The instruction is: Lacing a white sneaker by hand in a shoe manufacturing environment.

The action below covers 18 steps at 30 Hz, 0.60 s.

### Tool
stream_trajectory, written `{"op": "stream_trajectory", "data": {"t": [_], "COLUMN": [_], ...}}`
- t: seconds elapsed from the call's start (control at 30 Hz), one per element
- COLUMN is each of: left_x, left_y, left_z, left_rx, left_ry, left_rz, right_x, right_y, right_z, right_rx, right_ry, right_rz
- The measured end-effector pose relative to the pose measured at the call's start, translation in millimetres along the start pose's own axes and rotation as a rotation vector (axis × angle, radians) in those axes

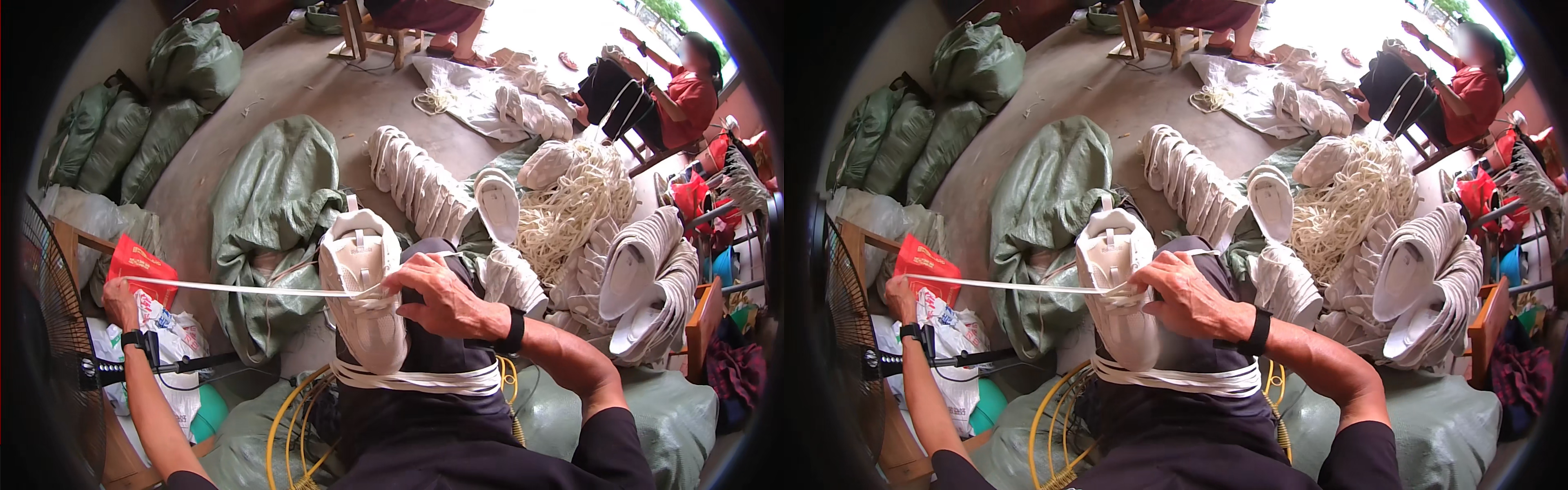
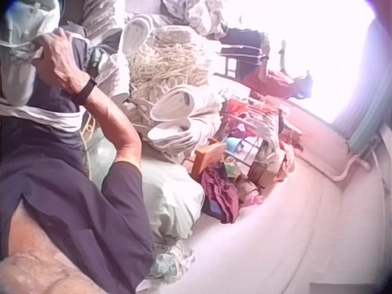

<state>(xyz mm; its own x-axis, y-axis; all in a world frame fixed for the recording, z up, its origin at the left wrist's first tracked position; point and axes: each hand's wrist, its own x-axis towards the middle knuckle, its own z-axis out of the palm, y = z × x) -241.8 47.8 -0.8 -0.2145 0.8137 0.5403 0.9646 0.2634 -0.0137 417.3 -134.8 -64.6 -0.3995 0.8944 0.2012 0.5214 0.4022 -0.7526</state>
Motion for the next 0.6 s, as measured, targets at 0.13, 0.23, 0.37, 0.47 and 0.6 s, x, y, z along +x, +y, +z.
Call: {"op": "stream_trajectory", "data": {"t": [0.13, 0.23, 0.37, 0.47, 0.6], "left_x": [-3, 13, -61, -120, -191], "left_y": [3, -62, 96, 234, 344], "left_z": [28, 20, 76, 13, -87], "left_rx": [-0.038, 0.059, -0.109, -0.492, -0.908], "left_ry": [-0.058, -0.031, -0.173, -0.141, -0.306], "left_rz": [-0.379, -0.201, 0.249, 0.428, 0.637], "right_x": [-14, -12, -9, -3, 6], "right_y": [13, 11, 16, 14, -1], "right_z": [1, 5, 3, 5, 1], "right_rx": [-0.085, -0.187, -0.316, -0.353, -0.362], "right_ry": [0.196, 0.272, 0.239, 0.245, 0.292], "right_rz": [0.025, -0.032, 0.026, -0.040, -0.192]}}
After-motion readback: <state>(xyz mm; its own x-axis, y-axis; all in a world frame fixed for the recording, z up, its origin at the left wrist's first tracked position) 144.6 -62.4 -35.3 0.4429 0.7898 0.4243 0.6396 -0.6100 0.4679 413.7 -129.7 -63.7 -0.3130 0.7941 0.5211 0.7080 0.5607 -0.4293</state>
